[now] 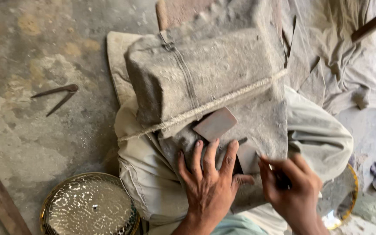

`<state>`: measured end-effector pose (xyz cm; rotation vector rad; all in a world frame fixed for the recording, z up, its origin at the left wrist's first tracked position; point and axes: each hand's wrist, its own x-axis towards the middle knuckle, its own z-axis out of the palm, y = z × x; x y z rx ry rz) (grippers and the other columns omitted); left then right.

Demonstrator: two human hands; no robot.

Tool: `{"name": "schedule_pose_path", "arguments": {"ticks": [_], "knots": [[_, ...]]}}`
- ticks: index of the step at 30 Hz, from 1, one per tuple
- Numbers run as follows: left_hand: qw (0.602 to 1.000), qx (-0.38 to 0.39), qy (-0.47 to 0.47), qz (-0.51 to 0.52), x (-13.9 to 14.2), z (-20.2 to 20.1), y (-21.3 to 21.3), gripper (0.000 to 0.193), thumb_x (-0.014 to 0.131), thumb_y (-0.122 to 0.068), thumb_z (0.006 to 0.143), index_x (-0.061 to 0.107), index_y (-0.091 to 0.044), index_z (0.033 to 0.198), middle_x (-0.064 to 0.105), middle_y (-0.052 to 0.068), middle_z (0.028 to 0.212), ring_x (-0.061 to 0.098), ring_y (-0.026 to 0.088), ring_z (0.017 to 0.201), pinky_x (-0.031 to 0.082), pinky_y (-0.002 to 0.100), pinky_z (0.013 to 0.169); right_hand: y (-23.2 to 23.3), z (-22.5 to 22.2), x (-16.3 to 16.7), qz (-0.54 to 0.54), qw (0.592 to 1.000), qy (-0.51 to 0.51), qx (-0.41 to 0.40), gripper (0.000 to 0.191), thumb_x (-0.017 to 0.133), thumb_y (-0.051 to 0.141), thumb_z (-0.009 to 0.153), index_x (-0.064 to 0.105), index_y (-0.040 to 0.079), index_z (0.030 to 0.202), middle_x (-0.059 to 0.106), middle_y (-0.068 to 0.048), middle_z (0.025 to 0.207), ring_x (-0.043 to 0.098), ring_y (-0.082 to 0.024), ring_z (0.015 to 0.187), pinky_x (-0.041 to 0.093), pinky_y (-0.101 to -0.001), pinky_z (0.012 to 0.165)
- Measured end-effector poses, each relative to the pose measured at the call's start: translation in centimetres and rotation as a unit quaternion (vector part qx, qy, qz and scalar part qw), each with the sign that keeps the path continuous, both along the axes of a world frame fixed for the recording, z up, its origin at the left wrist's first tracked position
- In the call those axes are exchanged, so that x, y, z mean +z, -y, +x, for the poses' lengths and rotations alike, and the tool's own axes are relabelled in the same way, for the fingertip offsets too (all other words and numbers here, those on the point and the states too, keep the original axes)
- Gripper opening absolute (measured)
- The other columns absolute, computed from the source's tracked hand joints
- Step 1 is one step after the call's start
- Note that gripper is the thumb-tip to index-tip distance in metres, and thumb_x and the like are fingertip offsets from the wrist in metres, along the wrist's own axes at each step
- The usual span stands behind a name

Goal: The person uses a small hammer to strike a metal plate, creating a textured pattern. They then use a wooden mallet to continue hammering the plate, focusing on different areas to refine the design.

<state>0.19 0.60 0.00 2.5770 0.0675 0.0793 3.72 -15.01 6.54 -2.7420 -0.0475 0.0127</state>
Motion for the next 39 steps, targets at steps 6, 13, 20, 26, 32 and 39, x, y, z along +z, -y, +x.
{"name": "schedule_pose_path", "arguments": {"ticks": [6, 13, 20, 26, 32, 39], "knots": [[1.0, 0.012, 0.014, -0.008, -0.2, 0.1, 0.2, 0.086, 0.059, -0.078, 0.082, 0.05, -0.026, 0.15, 0.044, 0.011, 0.145, 0.033, 0.037, 0.138, 0.024, 0.074, 0.106, -0.4, -0.8, 0.9, -0.007, 0.999, -0.015, -0.036, 0.015, 0.082, 0.01, 0.078, 0.078, 0.012, 0.092, 0.05, -0.003, 0.063, 0.052, -0.013, 0.049, 0.041, -0.0304, 0.049], [0.999, 0.003, -0.006, 0.036, 0.0, -0.5, 0.3, 0.081, 0.058, -0.077, 0.087, 0.051, -0.029, 0.152, 0.045, 0.008, 0.148, 0.035, 0.035, 0.141, 0.026, 0.071, 0.11, 0.9, 0.6, -1.2, 0.004, 1.0, 0.0, -0.007, 0.013, 0.082, 0.01, 0.084, 0.078, 0.007, 0.096, 0.051, -0.007, 0.068, 0.049, -0.016, 0.052, 0.038, -0.0339, 0.051], [1.0, 0.014, 0.025, 0.001, -0.6, 0.3, 0.2, 0.085, 0.052, -0.082, 0.084, 0.052, -0.028, 0.149, 0.047, 0.009, 0.143, 0.035, 0.035, 0.137, 0.025, 0.072, 0.107, 3.2, -3.5, 0.6, 0.022, 0.997, -0.04, -0.068, 0.019, 0.081, 0.007, 0.081, 0.075, 0.004, 0.099, 0.064, -0.003, 0.082, 0.059, -0.009, 0.061, 0.045, -0.0255, 0.055], [1.0, 0.01, 0.018, 0.015, 0.0, 0.1, 0.2, 0.083, 0.053, -0.082, 0.084, 0.055, -0.027, 0.147, 0.048, 0.009, 0.142, 0.036, 0.035, 0.137, 0.027, 0.072, 0.108, 3.5, -4.3, -0.3, 0.083, 0.995, -0.033, -0.041, 0.029, 0.081, 0.004, 0.078, 0.074, 0.005, 0.106, 0.067, -0.005, 0.088, 0.062, -0.009, 0.065, 0.048, -0.0232, 0.058], [1.0, 0.011, 0.015, 0.008, -0.3, 0.2, 0.3, 0.081, 0.054, -0.08, 0.086, 0.057, -0.024, 0.144, 0.048, 0.009, 0.142, 0.035, 0.035, 0.137, 0.028, 0.072, 0.106, 3.5, -5.0, -1.5, 0.042, 0.998, -0.031, -0.033, 0.039, 0.08, 0.002, 0.079, 0.075, 0.009, 0.118, 0.07, -0.006, 0.087, 0.069, -0.009, 0.068, 0.054, -0.0248, 0.061], [1.0, 0.008, 0.006, 0.0, -0.4, 0.2, 0.3, 0.079, 0.055, -0.078, 0.087, 0.057, -0.025, 0.145, 0.048, 0.008, 0.142, 0.035, 0.035, 0.136, 0.028, 0.072, 0.106, 2.5, -4.8, -2.2, -0.021, 1.0, 0.011, 0.01, 0.042, 0.081, 0.003, 0.078, 0.075, 0.013, 0.118, 0.069, -0.007, 0.089, 0.07, -0.014, 0.071, 0.055, -0.0293, 0.062]]}}
